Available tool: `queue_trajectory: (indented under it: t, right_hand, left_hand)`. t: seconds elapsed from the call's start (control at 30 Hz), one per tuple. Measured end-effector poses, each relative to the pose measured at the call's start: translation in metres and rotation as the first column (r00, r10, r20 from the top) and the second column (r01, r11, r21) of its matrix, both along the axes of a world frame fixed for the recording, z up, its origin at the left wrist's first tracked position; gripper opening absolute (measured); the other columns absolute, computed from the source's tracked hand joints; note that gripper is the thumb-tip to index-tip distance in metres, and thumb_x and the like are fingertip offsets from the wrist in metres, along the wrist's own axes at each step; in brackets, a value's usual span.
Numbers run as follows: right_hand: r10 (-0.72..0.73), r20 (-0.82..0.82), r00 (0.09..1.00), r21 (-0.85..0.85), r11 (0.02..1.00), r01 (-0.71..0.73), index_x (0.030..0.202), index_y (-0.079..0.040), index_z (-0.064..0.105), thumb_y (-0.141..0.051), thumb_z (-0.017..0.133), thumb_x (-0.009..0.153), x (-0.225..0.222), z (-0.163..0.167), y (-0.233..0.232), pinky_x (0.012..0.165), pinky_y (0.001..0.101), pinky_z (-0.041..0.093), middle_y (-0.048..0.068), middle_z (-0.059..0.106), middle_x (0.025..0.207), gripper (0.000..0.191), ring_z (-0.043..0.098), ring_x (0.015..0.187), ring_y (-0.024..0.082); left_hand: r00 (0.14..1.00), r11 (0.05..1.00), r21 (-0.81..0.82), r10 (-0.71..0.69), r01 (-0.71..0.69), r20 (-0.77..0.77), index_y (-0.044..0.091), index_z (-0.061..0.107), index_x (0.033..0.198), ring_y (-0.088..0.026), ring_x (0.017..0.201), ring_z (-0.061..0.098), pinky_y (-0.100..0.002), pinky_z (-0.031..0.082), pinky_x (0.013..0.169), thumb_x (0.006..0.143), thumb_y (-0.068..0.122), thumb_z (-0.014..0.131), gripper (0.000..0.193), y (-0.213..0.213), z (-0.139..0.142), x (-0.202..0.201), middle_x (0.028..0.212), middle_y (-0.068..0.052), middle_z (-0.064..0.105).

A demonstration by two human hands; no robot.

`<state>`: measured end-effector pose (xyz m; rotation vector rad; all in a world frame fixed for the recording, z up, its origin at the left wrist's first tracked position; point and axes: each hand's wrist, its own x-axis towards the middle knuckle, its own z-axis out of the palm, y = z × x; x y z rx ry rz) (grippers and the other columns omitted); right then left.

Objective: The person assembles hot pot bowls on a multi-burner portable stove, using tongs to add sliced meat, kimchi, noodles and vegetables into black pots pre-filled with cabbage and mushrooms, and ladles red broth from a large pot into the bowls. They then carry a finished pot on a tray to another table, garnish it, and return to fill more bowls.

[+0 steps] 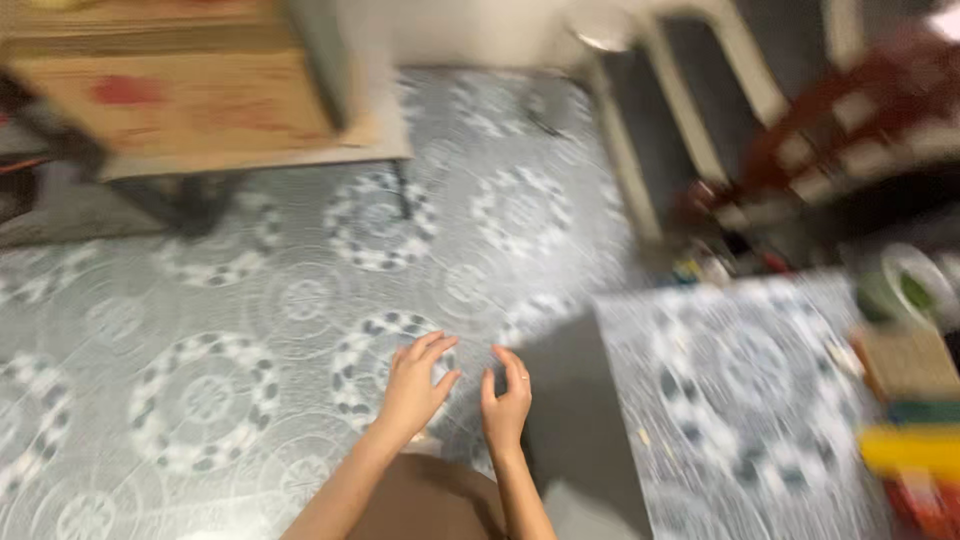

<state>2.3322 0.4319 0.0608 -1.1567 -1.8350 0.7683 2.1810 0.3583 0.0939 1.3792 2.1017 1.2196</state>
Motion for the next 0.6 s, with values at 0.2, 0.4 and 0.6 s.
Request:
queue_trajectory:
  t: [0.2, 0.4, 0.6]
  right_hand:
    - [0.391, -0.104, 0.914, -0.059, 0.915, -0.398, 0.12, -0.005, 0.068, -0.003, 0.066, 0.087, -0.191, 0.002, 0.037, 0.096, 0.0384, 0.051, 0.014, 0.066, 0.123, 0.033, 0.065, 0.111, 0.028]
    - [0.708, -0.136, 0.693, -0.156, 0.675, -0.721, 0.12, -0.007, 0.068, -0.004, 0.067, 0.086, -0.396, -0.006, 0.043, 0.087, 0.0354, 0.054, 0.01, 0.068, 0.118, 0.034, 0.068, 0.099, 0.022]
    - [0.928, -0.135, 0.346, -0.084, 0.337, -0.938, 0.118, -0.008, 0.069, -0.007, 0.068, 0.088, -0.606, 0.022, 0.022, 0.083, 0.0339, 0.054, 0.009, 0.068, 0.113, 0.03, 0.069, 0.096, 0.021]
  left_hand:
    - [0.929, 0.926, -0.1, 0.369, -0.365, 0.021, 0.006, 0.077, 0.069, -0.028, 0.112, 0.068, -0.045, 0.042, 0.105, 0.094, 0.025, 0.068, 0.033, -0.02, -0.003, -0.15, 0.114, -0.006, 0.079]
    - [0.723, 0.721, 0.06, 0.687, -0.691, 0.074, 0.003, 0.077, 0.092, -0.033, 0.098, 0.072, -0.04, 0.055, 0.087, 0.089, 0.019, 0.068, 0.019, -0.054, 0.002, -0.292, 0.104, -0.011, 0.077]
    - [0.37, 0.38, 0.023, 0.885, -0.925, 0.282, 0.002, 0.076, 0.095, -0.03, 0.091, 0.076, -0.035, 0.058, 0.082, 0.095, 0.016, 0.064, 0.019, -0.091, 0.026, -0.415, 0.105, -0.011, 0.076]
